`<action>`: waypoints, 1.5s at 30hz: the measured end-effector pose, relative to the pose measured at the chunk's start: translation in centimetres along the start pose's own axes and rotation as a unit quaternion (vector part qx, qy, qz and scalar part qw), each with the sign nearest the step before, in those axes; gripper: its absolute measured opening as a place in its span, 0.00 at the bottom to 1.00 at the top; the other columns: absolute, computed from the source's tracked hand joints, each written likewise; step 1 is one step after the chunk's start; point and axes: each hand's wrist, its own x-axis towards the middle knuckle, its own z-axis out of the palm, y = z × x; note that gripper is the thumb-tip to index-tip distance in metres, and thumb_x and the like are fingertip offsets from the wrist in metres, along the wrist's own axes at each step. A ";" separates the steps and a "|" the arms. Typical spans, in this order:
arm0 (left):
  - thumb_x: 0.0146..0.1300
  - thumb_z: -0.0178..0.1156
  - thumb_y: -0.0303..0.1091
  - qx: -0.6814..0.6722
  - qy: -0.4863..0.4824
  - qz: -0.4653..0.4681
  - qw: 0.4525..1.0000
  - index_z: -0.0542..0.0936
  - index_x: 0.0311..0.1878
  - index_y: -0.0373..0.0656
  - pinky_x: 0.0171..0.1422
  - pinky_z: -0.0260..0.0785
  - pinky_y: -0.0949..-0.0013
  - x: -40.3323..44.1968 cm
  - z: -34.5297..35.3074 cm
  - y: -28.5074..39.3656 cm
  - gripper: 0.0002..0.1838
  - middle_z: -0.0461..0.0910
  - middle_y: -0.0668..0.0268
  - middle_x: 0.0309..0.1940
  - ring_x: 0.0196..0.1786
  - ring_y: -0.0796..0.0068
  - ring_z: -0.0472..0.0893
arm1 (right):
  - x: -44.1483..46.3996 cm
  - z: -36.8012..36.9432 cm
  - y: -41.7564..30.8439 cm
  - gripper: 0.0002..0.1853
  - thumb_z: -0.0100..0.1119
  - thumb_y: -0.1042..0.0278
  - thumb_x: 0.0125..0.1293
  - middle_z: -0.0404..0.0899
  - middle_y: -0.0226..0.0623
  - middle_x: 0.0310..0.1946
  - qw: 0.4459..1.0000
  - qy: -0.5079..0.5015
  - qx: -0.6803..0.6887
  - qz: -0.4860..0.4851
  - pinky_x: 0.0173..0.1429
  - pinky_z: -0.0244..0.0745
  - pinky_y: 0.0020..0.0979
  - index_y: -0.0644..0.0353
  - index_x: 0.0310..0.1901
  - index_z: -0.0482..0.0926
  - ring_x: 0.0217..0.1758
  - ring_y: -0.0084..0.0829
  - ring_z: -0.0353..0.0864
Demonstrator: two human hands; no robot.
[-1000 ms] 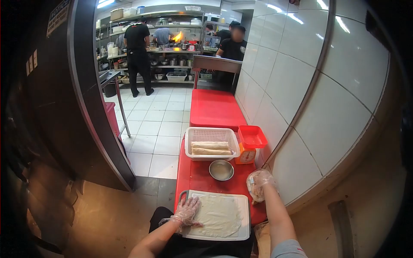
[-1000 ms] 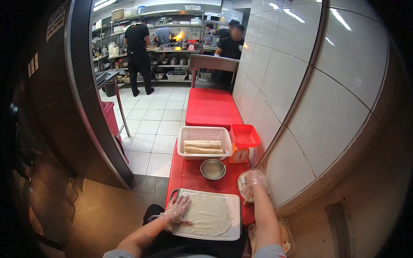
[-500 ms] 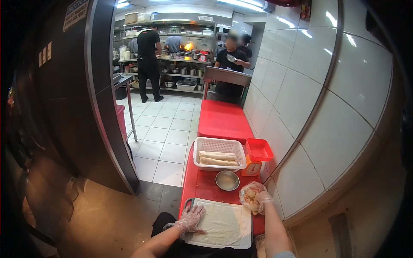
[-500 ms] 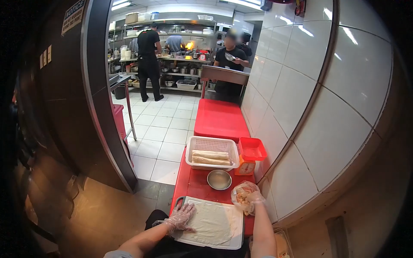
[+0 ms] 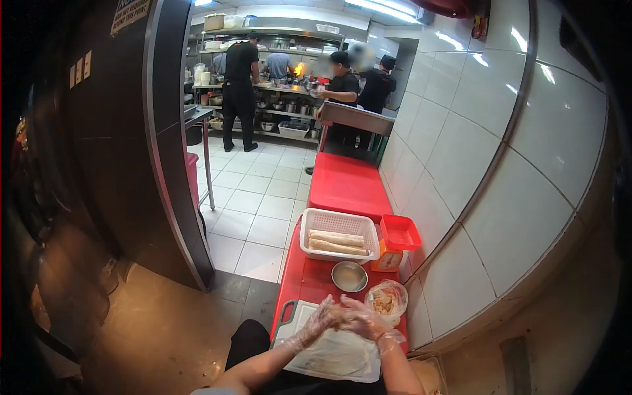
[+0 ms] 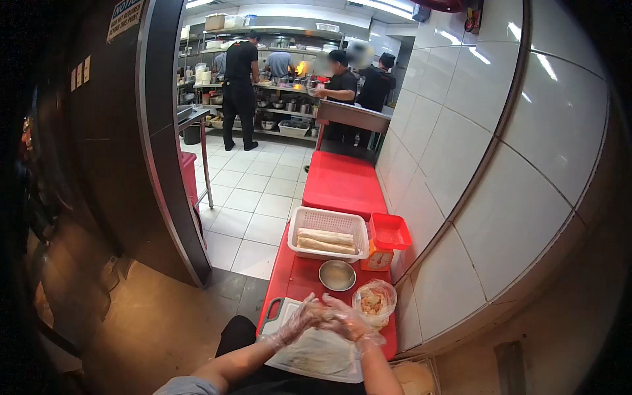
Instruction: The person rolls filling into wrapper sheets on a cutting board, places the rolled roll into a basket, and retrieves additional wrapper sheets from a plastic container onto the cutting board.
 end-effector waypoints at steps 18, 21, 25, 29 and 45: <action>0.71 0.62 0.51 -0.352 0.081 -0.250 0.898 0.79 0.49 0.46 0.53 0.79 0.67 -0.9 -3.3 -3.9 0.18 0.82 0.67 0.43 0.46 0.72 0.83 | -3.5 4.1 1.1 0.16 0.57 0.70 0.67 0.87 0.48 0.44 0.921 0.245 -0.301 -0.034 0.55 0.80 0.35 0.66 0.53 0.83 0.48 0.38 0.87; 0.73 0.58 0.44 -0.327 0.100 -0.307 0.888 0.75 0.44 0.43 0.55 0.75 0.66 0.5 -0.3 2.6 0.13 0.78 0.64 0.43 0.46 0.70 0.79 | -4.8 1.0 6.2 0.15 0.62 0.68 0.63 0.85 0.42 0.47 0.819 0.287 -0.487 -0.100 0.61 0.76 0.40 0.62 0.50 0.84 0.55 0.42 0.82; 0.73 0.54 0.35 -0.240 -0.069 -0.219 0.943 0.73 0.42 0.41 0.57 0.71 0.69 5.4 -2.2 1.9 0.07 0.75 0.64 0.41 0.46 0.72 0.76 | -5.2 -1.6 12.8 0.18 0.61 0.64 0.62 0.81 0.40 0.54 0.684 0.307 -0.647 -0.139 0.65 0.72 0.42 0.55 0.54 0.81 0.60 0.42 0.77; 0.71 0.60 0.34 -0.105 -0.104 -0.166 0.975 0.74 0.40 0.44 0.52 0.75 0.69 13.0 0.7 6.4 0.07 0.76 0.63 0.42 0.43 0.73 0.77 | -4.3 -0.8 16.3 0.16 0.58 0.63 0.63 0.80 0.41 0.52 0.673 0.343 -0.653 -0.055 0.64 0.72 0.45 0.54 0.51 0.81 0.60 0.43 0.77; 0.65 0.61 0.33 0.177 0.043 -0.155 0.971 0.80 0.38 0.36 0.43 0.77 0.52 51.2 7.5 -7.5 0.08 0.84 0.48 0.41 0.37 0.56 0.82 | -4.4 -0.8 17.5 0.13 0.65 0.67 0.57 0.79 0.34 0.54 0.746 0.403 -0.519 -0.109 0.61 0.71 0.47 0.49 0.46 0.84 0.61 0.40 0.76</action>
